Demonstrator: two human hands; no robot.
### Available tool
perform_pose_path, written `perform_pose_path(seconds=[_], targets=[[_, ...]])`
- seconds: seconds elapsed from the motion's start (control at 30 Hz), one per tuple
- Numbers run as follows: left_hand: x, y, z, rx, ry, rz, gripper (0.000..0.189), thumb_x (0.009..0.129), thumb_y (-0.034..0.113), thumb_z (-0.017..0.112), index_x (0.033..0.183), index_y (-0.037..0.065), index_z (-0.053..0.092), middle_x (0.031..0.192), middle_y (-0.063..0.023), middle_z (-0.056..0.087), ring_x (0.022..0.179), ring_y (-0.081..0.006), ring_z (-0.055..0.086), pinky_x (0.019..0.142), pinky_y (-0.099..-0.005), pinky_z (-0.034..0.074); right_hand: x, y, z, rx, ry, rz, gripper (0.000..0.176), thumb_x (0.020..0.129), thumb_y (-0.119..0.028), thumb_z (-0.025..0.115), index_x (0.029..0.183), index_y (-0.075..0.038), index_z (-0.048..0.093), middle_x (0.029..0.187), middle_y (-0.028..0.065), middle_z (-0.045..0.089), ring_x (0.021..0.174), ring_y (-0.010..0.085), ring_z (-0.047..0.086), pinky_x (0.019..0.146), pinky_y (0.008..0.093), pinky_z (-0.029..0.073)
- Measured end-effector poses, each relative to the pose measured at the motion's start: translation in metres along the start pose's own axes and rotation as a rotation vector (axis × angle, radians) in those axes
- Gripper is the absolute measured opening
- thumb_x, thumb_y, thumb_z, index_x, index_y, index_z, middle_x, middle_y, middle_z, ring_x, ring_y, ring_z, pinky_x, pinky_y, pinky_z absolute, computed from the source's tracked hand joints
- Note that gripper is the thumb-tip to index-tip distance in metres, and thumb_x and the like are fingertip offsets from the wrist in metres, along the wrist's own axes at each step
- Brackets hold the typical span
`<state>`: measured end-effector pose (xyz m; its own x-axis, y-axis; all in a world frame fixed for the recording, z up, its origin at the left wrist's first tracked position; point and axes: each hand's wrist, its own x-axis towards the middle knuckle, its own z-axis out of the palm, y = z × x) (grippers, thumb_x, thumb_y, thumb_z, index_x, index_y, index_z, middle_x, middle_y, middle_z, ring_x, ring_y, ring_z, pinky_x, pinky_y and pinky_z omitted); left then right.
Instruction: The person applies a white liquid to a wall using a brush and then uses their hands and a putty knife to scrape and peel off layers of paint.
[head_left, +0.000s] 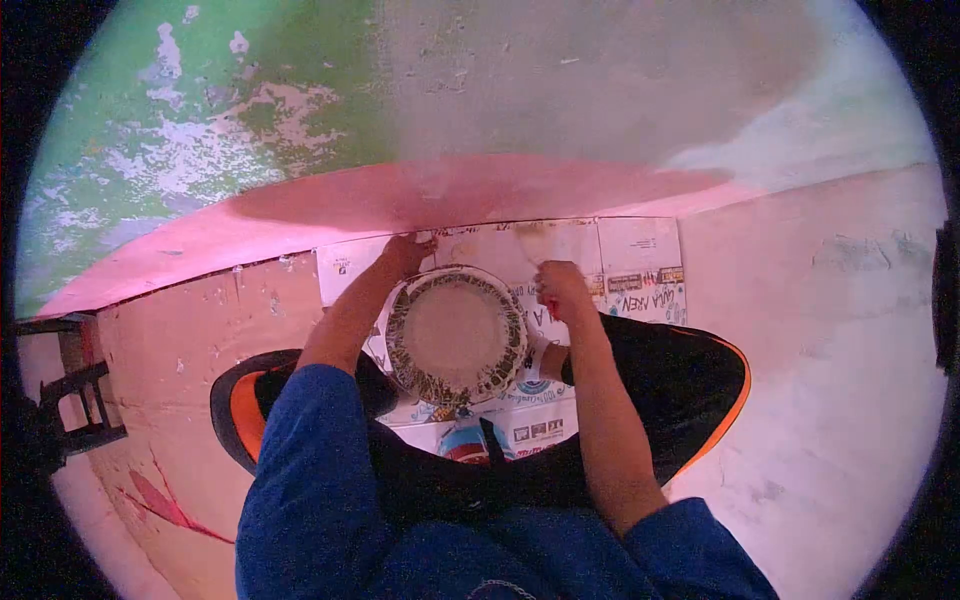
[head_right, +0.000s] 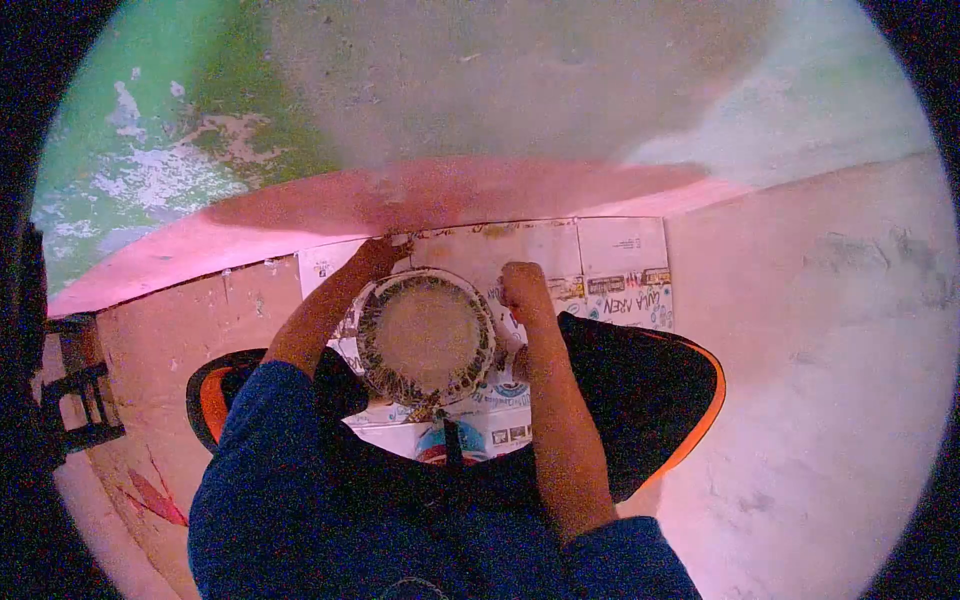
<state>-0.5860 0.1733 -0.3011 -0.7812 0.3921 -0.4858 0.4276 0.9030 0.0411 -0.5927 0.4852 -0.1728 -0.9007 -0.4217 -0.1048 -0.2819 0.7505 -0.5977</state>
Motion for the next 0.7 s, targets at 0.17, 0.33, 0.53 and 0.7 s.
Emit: perform_pose_path(seconds=[0.17, 0.33, 0.53, 0.7], targets=[[-0.014, 0.011, -0.042, -0.071, -0.166, -0.100, 0.072, 0.064, 0.032, 0.059, 0.128, 0.022, 0.028, 0.124, 0.0000, 0.041, 0.111, -0.0284, 0.039, 0.079, -0.0377, 0.043, 0.040, 0.020, 0.067, -0.092, -0.062, -0.179, 0.013, 0.068, -0.011, 0.054, 0.061, -0.004, 0.047, 0.050, 0.0058, 0.046, 0.038, 0.0160, 0.044, 0.035, 0.0289, 0.035], [-0.010, 0.002, -0.021, -0.248, -0.054, -0.054, 0.077, 0.059, 0.038, 0.064, 0.127, 0.023, 0.030, 0.126, -0.0033, 0.038, 0.116, -0.0288, 0.032, 0.080, -0.0394, 0.042, 0.067, -0.063, 0.017, 1.203, -0.036, 0.767, 0.015, 0.074, -0.015, 0.050, 0.062, -0.009, 0.043, 0.050, 0.0007, 0.041, 0.038, 0.0107, 0.037, 0.032, 0.0226, 0.026], [0.014, -0.004, -0.006, -0.141, 0.052, 0.036, 0.051, 0.065, 0.030, 0.058, 0.114, 0.019, 0.048, 0.118, -0.0044, 0.047, 0.108, -0.0269, 0.043, 0.079, -0.0399, 0.043, 0.004, -0.178, -0.141, 1.040, 0.085, 0.631, 0.011, 0.076, -0.014, 0.050, 0.083, -0.004, 0.051, 0.058, 0.0002, 0.046, 0.042, 0.0062, 0.037, 0.034, 0.0191, 0.026], [-0.004, -0.001, -0.048, -0.166, -0.176, -0.022, 0.044, 0.066, 0.027, 0.056, 0.109, 0.017, 0.052, 0.114, -0.0051, 0.050, 0.105, -0.0260, 0.046, 0.078, -0.0399, 0.043, -0.037, -0.175, -0.161, 0.255, -0.194, 0.267, 0.020, 0.073, -0.016, 0.050, 0.080, 0.000, 0.058, 0.071, 0.0131, 0.058, 0.058, 0.0237, 0.055, 0.055, 0.0320, 0.046]])
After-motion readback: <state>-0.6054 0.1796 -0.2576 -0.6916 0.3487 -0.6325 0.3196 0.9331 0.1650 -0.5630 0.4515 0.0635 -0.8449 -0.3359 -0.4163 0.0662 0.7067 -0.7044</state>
